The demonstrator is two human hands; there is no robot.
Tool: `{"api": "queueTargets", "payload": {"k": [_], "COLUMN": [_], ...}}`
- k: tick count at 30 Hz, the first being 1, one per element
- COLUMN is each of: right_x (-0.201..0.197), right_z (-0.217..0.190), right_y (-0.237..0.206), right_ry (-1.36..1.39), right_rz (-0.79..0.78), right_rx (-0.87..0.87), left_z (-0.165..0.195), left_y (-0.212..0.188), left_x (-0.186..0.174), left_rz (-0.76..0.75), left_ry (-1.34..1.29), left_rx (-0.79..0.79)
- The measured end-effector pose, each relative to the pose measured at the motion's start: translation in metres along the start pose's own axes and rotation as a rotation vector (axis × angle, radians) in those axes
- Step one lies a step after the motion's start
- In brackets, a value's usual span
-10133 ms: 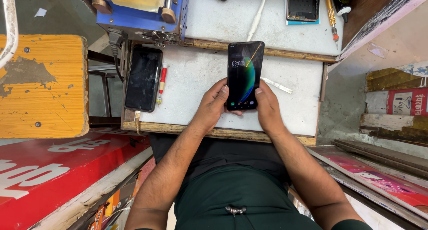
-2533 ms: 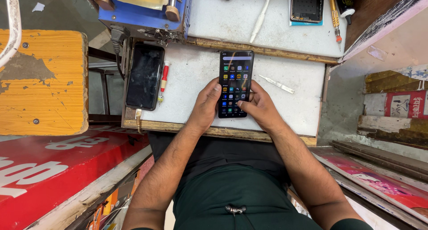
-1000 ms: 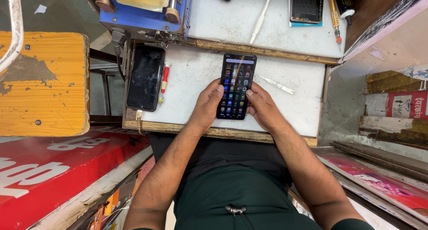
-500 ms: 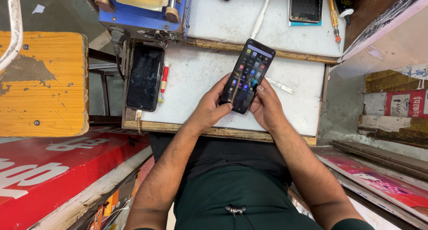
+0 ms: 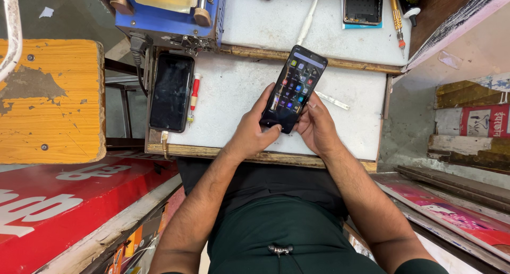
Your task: The person disassembles a smartphone, removes the battery, and replaces it with a new one. They then reassemble the device, test the screen and keypad, and place the phone on the workbench.
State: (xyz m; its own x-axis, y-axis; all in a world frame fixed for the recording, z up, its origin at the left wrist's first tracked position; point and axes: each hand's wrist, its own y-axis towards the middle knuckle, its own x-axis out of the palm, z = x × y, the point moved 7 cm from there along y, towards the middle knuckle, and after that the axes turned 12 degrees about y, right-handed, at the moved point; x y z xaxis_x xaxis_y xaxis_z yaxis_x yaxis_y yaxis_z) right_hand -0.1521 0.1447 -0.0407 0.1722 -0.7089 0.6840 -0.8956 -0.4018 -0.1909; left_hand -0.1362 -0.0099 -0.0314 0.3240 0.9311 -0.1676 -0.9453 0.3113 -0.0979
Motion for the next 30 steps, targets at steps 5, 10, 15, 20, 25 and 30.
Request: {"api": "queueTargets", "payload": {"k": [5, 10, 15, 20, 25, 30], "right_x": [-0.002, 0.001, 0.004, 0.008, 0.006, 0.003], "right_z": [0.000, -0.001, -0.002, -0.004, -0.002, -0.002], "right_y": [0.000, 0.000, 0.000, 0.000, -0.001, -0.001], "right_ry": [0.007, 0.013, 0.004, 0.000, 0.013, -0.011], "right_rz": [0.019, 0.014, 0.040, 0.012, 0.020, 0.032], "right_rx": [0.006, -0.003, 0.009, -0.007, 0.005, 0.001], "left_z": [0.010, 0.006, -0.002, -0.002, -0.002, 0.003], "left_y": [-0.001, -0.004, -0.004, -0.003, -0.003, -0.002], "left_x": [0.003, 0.000, 0.001, 0.002, 0.002, 0.004], "left_rz": [0.080, 0.010, -0.045, -0.016, 0.005, -0.002], "left_ry": [0.165, -0.010, -0.099, -0.013, 0.080, 0.100], "left_rx": [0.061, 0.125, 0.090, 0.102, 0.109, 0.103]}}
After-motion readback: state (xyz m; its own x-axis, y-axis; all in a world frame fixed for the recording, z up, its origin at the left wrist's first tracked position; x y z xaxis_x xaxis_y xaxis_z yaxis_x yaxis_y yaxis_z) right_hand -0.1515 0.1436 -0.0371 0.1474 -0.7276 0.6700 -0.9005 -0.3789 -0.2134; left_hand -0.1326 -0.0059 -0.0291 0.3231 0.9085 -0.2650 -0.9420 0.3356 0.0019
